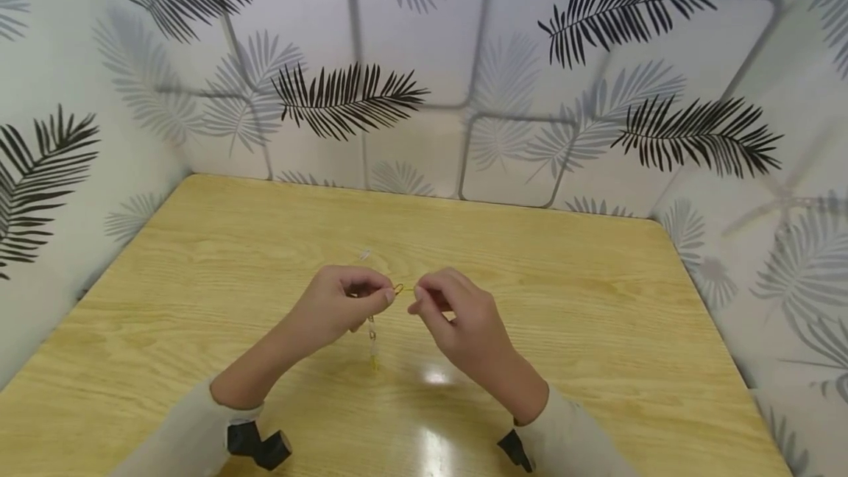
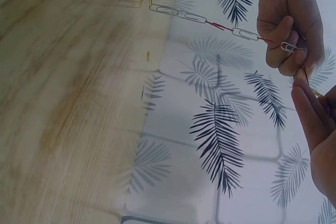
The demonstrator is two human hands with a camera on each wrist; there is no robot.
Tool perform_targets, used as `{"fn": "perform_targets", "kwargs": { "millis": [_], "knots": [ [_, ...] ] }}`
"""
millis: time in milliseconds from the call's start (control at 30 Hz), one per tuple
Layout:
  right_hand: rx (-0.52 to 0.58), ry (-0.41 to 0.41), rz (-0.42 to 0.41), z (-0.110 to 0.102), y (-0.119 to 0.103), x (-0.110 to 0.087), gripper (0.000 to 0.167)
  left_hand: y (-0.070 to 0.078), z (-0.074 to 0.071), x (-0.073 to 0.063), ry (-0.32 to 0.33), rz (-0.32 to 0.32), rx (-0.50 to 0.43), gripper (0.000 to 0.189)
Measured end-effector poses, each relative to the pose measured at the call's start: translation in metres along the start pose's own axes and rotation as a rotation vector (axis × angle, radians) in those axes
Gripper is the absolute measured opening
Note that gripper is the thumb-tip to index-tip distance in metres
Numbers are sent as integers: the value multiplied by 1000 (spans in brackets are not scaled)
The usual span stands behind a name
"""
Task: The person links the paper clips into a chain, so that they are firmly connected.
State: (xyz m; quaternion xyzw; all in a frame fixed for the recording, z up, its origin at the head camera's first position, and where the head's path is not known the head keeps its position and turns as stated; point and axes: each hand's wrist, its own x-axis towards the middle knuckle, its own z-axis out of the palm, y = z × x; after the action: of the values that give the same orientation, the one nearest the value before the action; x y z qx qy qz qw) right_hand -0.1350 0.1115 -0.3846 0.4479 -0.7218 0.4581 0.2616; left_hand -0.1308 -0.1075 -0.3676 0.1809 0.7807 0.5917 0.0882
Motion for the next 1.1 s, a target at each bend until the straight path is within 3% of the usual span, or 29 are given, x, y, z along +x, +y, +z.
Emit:
{"fn": "perform_targets", "kwargs": {
  "millis": [267, 367, 500, 600, 800, 1100],
  "knots": [
    [47, 48, 61, -3, -1, -2, 15, 2, 1, -2, -12, -6, -51, 12],
    [120, 52, 165, -5, -3, -2, 8, 2, 1, -2, -12, 2, -64, 12],
    [239, 63, 365, -8, -10, -2, 6, 0, 1, 0, -6, 36, -40, 15],
    [289, 68, 454, -10, -14, 0, 6, -1, 0, 1, 1, 43, -16, 15],
    [349, 59, 491, -12, -19, 3, 8, -2, -1, 3, 35, 76, 24, 15],
    [382, 32, 560, -7, -23, 7, 11, 2, 4, -1, 33, 126, -25, 15]
  ]
}}
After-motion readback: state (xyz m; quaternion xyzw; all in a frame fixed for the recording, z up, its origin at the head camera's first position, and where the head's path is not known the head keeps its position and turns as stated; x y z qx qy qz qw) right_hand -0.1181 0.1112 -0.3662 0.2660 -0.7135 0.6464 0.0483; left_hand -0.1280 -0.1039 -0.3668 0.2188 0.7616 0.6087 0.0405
